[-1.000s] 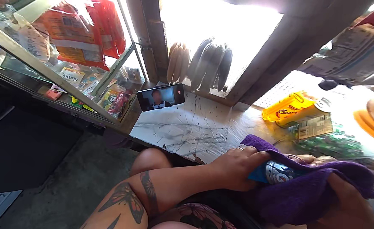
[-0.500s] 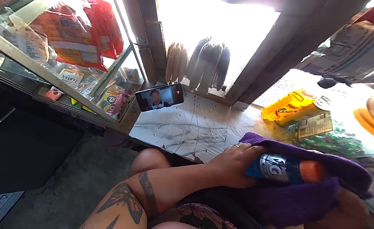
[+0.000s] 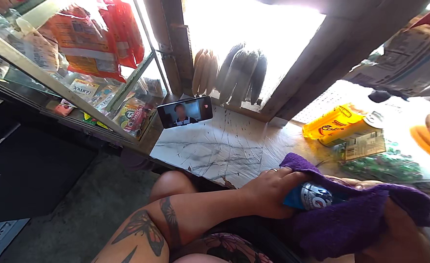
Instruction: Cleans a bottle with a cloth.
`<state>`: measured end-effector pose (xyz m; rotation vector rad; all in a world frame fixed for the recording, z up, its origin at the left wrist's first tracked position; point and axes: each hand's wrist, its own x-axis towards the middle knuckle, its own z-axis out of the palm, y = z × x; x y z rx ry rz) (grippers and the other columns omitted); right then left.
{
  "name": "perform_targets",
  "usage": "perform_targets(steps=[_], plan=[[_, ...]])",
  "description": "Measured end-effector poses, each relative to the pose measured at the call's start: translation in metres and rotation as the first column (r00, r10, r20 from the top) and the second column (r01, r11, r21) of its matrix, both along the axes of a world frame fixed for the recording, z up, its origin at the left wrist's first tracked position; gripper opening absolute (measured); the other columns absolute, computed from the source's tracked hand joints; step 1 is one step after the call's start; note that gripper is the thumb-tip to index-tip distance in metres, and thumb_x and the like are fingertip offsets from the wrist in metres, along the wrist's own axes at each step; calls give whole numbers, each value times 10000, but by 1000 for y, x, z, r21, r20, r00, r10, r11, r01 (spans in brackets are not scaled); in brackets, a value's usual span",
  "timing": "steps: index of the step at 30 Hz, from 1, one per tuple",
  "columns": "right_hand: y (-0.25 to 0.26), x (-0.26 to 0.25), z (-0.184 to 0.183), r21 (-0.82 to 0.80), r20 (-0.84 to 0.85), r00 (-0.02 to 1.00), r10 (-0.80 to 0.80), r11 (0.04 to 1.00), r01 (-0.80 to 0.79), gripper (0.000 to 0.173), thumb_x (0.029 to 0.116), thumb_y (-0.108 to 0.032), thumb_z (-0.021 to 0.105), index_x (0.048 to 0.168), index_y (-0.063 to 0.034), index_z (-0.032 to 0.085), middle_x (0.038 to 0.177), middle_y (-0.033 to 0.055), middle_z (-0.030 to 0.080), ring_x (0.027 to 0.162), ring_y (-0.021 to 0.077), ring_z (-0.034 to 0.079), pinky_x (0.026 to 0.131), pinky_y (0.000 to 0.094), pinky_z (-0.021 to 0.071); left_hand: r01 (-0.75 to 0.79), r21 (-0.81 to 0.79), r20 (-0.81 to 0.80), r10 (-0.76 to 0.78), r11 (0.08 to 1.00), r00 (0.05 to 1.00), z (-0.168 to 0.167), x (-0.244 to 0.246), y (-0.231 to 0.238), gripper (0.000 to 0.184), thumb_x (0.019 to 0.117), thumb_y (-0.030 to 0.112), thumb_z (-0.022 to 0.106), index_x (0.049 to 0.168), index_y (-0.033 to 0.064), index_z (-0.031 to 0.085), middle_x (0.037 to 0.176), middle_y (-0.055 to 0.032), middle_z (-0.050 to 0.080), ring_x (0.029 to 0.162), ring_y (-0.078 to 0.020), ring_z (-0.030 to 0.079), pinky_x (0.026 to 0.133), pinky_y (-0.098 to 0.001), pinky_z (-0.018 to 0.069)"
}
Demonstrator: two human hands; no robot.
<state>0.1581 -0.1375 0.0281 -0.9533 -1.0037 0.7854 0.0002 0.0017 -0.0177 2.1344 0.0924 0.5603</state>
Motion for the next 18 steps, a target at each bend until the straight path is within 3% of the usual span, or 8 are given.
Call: perform_targets(steps=[5, 9, 12, 18], plan=[[-3, 6, -4, -4, -59, 994, 87, 996, -87, 267, 998, -317, 612, 1193, -189, 742, 1228, -10, 729, 1179, 110, 658, 1055, 290, 508, 9, -14, 36, -9, 1000, 999, -2, 1, 1, 700, 722, 87, 826, 1361, -9, 557, 1215, -232, 633, 1151, -372, 617, 953, -553, 500], [-14, 11, -7, 0, -103, 977, 184, 983, -185, 311, 953, -289, 667, 1251, -219, 719, 1242, -66, 718, 1168, 47, 647, 1027, 243, 512, 29, -36, -3, -29, 999, 1000, 0, 1, 3, 752, 705, 74, 828, 1392, -12, 535, 1244, -237, 624, 1177, -375, 606, 976, -553, 492], [-4, 15, -5, 26, -26, 965, 262, 965, -261, 376, 918, -326, 716, 1268, -195, 685, 1335, 3, 666, 1283, 150, 587, 1113, 322, 455, 25, -20, -1, -25, 999, 1000, -1, 0, 3, 748, 704, 84, 835, 1384, -15, 539, 1255, -244, 622, 1182, -382, 605, 972, -562, 493], [2, 10, -3, 46, 102, 977, 190, 980, -195, 239, 920, -356, 724, 1133, -250, 709, 1154, -54, 714, 1194, 141, 633, 1118, 360, 464, 28, 41, -2, -28, 999, 1000, 0, -1, 0, 658, 731, 126, 828, 1323, -10, 577, 1203, -239, 627, 1140, -389, 611, 924, -564, 496]])
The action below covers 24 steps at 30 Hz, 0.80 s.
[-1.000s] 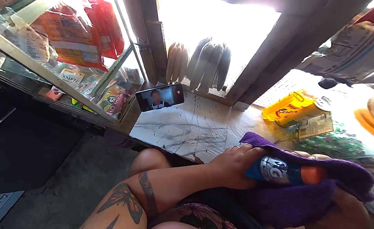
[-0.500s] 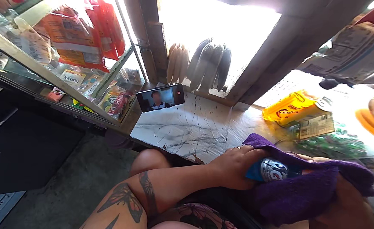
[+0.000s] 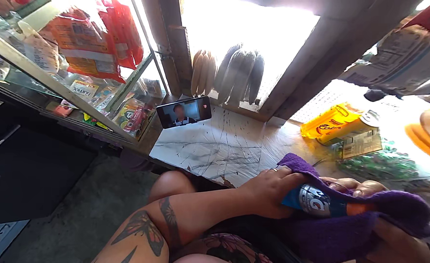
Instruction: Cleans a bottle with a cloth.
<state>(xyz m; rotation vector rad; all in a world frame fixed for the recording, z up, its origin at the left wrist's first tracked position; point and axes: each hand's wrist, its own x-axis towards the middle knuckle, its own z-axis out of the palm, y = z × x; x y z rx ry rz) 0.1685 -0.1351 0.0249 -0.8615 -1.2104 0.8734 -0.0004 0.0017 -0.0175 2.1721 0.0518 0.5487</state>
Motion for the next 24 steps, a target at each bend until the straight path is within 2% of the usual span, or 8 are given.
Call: perform_targets(steps=[5, 10, 13, 15, 18, 22, 24], plan=[[0, -7, 4, -14, -19, 994, -108, 994, 108, 190, 978, -370, 636, 1068, -227, 724, 1084, -39, 737, 1118, 141, 675, 1069, 349, 508, -6, 10, -16, 6, 1000, 1000, 1, 0, -1, 660, 744, 123, 818, 1345, 6, 572, 1236, -238, 622, 1174, -391, 601, 955, -569, 486], [-1, -11, 3, -42, -66, 976, -205, 978, 203, 243, 1004, -355, 588, 1095, -194, 747, 1137, -4, 746, 1146, 147, 674, 1047, 313, 518, -9, -13, -42, 9, 1000, 999, 2, 3, 1, 686, 763, 120, 802, 1388, 9, 543, 1256, -230, 615, 1182, -378, 599, 964, -559, 486], [-3, -12, -1, -52, -167, 967, -194, 981, 188, 234, 986, -312, 605, 1117, -180, 746, 1186, 5, 735, 1168, 136, 662, 1039, 293, 515, -3, -40, -41, 2, 999, 999, 3, 3, 3, 686, 763, 99, 800, 1389, 1, 537, 1236, -229, 621, 1171, -374, 603, 966, -549, 491], [-7, -13, -2, -75, -220, 963, -155, 987, 142, 247, 963, -309, 622, 1147, -194, 741, 1205, -14, 727, 1169, 104, 652, 1028, 276, 512, 0, -52, -37, -2, 999, 999, 3, 4, 3, 702, 760, 96, 807, 1397, -6, 530, 1250, -236, 621, 1179, -374, 606, 971, -546, 495], [-18, -14, -4, -85, -260, 960, -100, 993, 80, 259, 968, -306, 620, 1185, -250, 749, 1154, -107, 744, 1099, -7, 664, 964, 200, 534, 5, -64, -54, -8, 998, 999, 4, 4, 4, 741, 742, 97, 815, 1412, -6, 517, 1282, -238, 609, 1195, -371, 599, 979, -549, 489], [-16, -10, -9, -41, -211, 976, -58, 998, 51, 338, 924, -319, 691, 1246, -213, 698, 1284, -38, 692, 1214, 84, 623, 1044, 260, 498, -1, -54, -65, -2, 999, 998, 4, 3, 3, 740, 732, 99, 817, 1406, 2, 526, 1261, -234, 615, 1182, -376, 601, 969, -561, 488], [-15, -7, -10, -29, -173, 983, -58, 998, 54, 351, 901, -342, 733, 1224, -211, 692, 1293, -26, 683, 1222, 107, 620, 1047, 271, 499, 6, -42, -73, -9, 999, 997, 5, 3, 2, 723, 733, 103, 822, 1391, 3, 538, 1254, -233, 617, 1184, -377, 598, 974, -563, 483]])
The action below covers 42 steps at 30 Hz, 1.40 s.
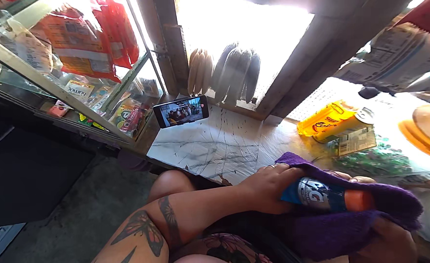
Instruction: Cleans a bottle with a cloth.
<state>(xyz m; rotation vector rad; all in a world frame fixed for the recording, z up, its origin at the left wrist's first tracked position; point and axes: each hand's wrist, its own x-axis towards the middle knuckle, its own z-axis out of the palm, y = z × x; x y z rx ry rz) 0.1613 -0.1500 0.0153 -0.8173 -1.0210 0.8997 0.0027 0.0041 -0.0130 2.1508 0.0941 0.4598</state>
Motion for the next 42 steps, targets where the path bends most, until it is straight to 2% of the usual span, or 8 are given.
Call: perform_targets(steps=[4, 9, 13, 20, 23, 30, 37, 42], plan=[[7, 0, 3, 21, 70, 997, -40, 999, 39, 315, 886, -353, 751, 1162, -210, 705, 1232, -13, 694, 1190, 137, 633, 1037, 302, 513, 8, 30, 8, -8, 1000, 1000, -2, 0, -1, 719, 736, 121, 819, 1392, 16, 543, 1270, -227, 614, 1197, -377, 592, 985, -566, 474], [5, -1, 7, 6, 97, 991, -94, 996, 94, 208, 959, -340, 673, 1117, -215, 724, 1156, -41, 723, 1150, 115, 656, 1030, 289, 521, 3, 57, 26, -5, 998, 1000, -2, 0, -3, 667, 750, 127, 810, 1360, 12, 567, 1240, -233, 620, 1176, -387, 597, 953, -569, 483], [6, -3, 11, -39, 95, 985, -145, 988, 149, 236, 1004, -357, 590, 1065, -192, 747, 1111, -2, 751, 1129, 149, 682, 1041, 321, 524, 4, 66, 35, -7, 998, 999, -3, 1, -3, 654, 759, 125, 795, 1363, 16, 569, 1230, -222, 625, 1168, -380, 602, 941, -567, 488], [4, -3, 9, -70, 38, 975, -219, 973, 222, 242, 1000, -347, 593, 1093, -204, 766, 1098, -29, 765, 1064, 76, 700, 962, 248, 556, -11, 60, 33, 9, 998, 999, -4, 1, -4, 666, 761, 126, 798, 1377, 26, 564, 1244, -218, 628, 1182, -378, 602, 959, -569, 483], [4, 0, 8, -81, 3, 983, -184, 980, 183, 220, 973, -340, 626, 1077, -220, 778, 1098, -43, 766, 1057, 60, 699, 947, 233, 559, -5, 43, 37, 3, 999, 999, -3, 1, -3, 665, 758, 126, 805, 1370, 23, 566, 1236, -219, 630, 1171, -375, 606, 952, -569, 484], [8, 9, 9, 2, -46, 991, 128, 992, -129, 319, 947, -314, 641, 1221, -184, 739, 1304, 4, 695, 1255, 125, 613, 1103, 286, 458, 3, -4, 50, -3, 1000, 999, -3, -1, -1, 730, 721, 99, 828, 1389, 6, 547, 1243, -231, 625, 1180, -381, 601, 973, -567, 485], [6, 12, 4, -20, 50, 993, 109, 994, -108, 409, 891, -347, 744, 1271, -208, 682, 1349, 1, 661, 1288, 146, 587, 1109, 316, 461, -2, -12, 57, 3, 1000, 998, -3, -3, 1, 727, 727, 101, 823, 1387, -13, 540, 1244, -244, 620, 1180, -383, 602, 976, -554, 489], [10, 5, 6, 38, 143, 990, 19, 999, -25, 331, 909, -348, 737, 1209, -218, 683, 1254, -14, 694, 1224, 157, 624, 1091, 346, 485, -8, 27, 59, 6, 1000, 998, -4, -2, -1, 694, 723, 106, 821, 1357, -8, 563, 1215, -235, 627, 1152, -380, 611, 953, -547, 496]])
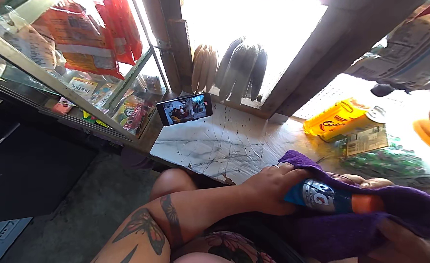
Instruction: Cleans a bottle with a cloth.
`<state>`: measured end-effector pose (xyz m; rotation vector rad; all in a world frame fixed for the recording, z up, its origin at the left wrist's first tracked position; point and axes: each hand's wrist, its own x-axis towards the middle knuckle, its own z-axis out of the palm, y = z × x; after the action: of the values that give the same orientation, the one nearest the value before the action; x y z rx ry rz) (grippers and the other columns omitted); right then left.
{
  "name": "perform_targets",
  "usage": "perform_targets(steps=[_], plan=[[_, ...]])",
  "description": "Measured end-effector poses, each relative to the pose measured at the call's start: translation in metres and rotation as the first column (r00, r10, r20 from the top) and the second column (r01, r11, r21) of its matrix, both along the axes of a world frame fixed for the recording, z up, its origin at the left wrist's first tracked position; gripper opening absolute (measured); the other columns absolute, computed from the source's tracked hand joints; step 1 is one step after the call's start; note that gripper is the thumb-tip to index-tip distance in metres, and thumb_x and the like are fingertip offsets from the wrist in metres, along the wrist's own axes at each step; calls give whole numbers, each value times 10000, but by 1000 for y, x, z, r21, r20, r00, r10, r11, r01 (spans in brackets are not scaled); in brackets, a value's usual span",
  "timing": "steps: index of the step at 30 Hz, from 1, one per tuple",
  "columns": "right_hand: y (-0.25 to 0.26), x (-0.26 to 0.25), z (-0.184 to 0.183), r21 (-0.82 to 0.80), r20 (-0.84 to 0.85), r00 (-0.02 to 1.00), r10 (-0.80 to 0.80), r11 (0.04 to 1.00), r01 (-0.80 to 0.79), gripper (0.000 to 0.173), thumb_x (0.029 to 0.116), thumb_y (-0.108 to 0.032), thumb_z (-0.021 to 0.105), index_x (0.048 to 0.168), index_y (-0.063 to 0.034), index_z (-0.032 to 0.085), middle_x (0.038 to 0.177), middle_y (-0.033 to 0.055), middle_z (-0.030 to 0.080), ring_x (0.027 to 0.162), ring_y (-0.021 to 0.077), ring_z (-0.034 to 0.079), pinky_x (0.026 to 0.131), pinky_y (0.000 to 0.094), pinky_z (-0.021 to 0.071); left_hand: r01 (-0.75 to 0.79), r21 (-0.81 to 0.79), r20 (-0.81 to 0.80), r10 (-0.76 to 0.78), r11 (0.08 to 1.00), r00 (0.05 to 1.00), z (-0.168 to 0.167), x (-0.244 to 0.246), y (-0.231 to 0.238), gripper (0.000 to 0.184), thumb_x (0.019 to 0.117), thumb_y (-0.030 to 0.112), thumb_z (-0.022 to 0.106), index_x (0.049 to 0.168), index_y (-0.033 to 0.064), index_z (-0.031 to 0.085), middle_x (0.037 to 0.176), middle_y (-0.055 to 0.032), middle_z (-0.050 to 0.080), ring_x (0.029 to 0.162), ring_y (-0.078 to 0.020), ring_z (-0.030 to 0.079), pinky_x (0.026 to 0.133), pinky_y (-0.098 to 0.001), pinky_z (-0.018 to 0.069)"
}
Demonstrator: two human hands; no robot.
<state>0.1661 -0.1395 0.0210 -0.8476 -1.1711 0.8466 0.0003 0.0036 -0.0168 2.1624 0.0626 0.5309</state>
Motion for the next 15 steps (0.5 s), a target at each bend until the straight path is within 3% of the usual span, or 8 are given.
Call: perform_targets(steps=[6, 9, 11, 15], plan=[[-2, -8, 3, -15, 20, 982, -189, 982, 189, 232, 1018, -346, 579, 1133, -215, 733, 1162, -23, 743, 1162, 141, 671, 1071, 327, 509, -11, 12, -14, 11, 1000, 1000, 1, 2, -1, 682, 750, 113, 804, 1378, 13, 557, 1237, -224, 625, 1170, -374, 604, 956, -550, 492], [-1, -11, 2, -61, -57, 965, -257, 965, 254, 230, 1015, -319, 584, 1123, -199, 749, 1158, -19, 751, 1141, 118, 680, 1042, 293, 524, -11, -10, -17, 11, 1000, 1000, 1, 3, 0, 690, 755, 97, 800, 1391, 9, 548, 1236, -225, 628, 1163, -368, 611, 959, -547, 495], [-1, -9, 1, -72, -112, 970, -217, 975, 210, 237, 1006, -321, 593, 1138, -201, 750, 1184, -23, 742, 1159, 108, 667, 1053, 290, 511, -13, -20, -11, 13, 1000, 1000, 2, 4, 0, 681, 753, 94, 798, 1383, 9, 552, 1219, -221, 633, 1149, -364, 616, 945, -545, 499], [-7, -1, -6, -56, -130, 990, -63, 997, 56, 359, 946, -334, 679, 1278, -196, 681, 1317, -2, 679, 1247, 137, 614, 1092, 315, 476, -9, -37, -25, 8, 999, 1000, 1, 4, 2, 721, 737, 112, 819, 1392, 1, 539, 1237, -228, 625, 1162, -368, 612, 957, -550, 499]])
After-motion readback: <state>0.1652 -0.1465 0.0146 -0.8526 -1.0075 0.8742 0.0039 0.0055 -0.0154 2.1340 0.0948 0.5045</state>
